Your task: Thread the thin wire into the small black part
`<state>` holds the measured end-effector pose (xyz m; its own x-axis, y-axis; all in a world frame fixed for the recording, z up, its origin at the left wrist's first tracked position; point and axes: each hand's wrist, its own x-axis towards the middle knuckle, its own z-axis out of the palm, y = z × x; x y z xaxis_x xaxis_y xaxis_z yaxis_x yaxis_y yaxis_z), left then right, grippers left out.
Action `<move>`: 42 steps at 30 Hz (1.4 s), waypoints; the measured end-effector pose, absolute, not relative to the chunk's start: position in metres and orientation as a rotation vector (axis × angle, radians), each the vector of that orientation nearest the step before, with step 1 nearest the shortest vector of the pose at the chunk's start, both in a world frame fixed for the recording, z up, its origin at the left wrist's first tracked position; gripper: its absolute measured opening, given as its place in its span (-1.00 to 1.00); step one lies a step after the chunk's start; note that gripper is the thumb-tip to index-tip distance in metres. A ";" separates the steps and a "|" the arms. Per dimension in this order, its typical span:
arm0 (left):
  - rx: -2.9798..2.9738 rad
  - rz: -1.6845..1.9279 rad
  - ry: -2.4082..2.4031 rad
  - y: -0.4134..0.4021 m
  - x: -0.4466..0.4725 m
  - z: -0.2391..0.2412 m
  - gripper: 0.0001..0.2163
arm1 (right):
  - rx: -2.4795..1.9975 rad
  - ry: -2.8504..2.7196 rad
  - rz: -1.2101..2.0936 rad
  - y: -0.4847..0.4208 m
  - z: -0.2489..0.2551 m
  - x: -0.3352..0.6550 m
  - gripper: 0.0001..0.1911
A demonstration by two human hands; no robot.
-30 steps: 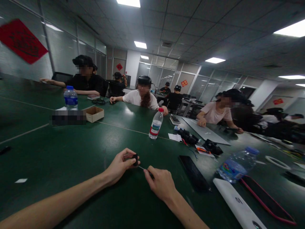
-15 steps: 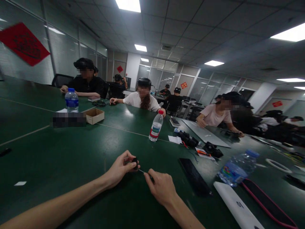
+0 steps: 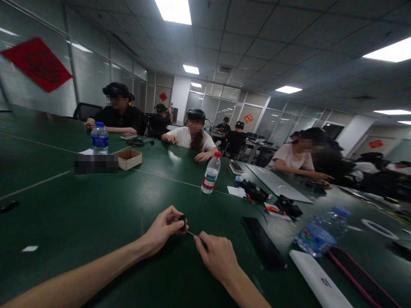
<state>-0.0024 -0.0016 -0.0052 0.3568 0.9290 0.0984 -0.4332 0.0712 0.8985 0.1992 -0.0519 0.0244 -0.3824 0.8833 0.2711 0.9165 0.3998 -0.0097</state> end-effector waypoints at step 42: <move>1.080 1.107 0.580 -0.003 -0.001 0.001 -0.71 | -1.560 -2.304 -0.170 -0.053 0.017 0.200 -0.59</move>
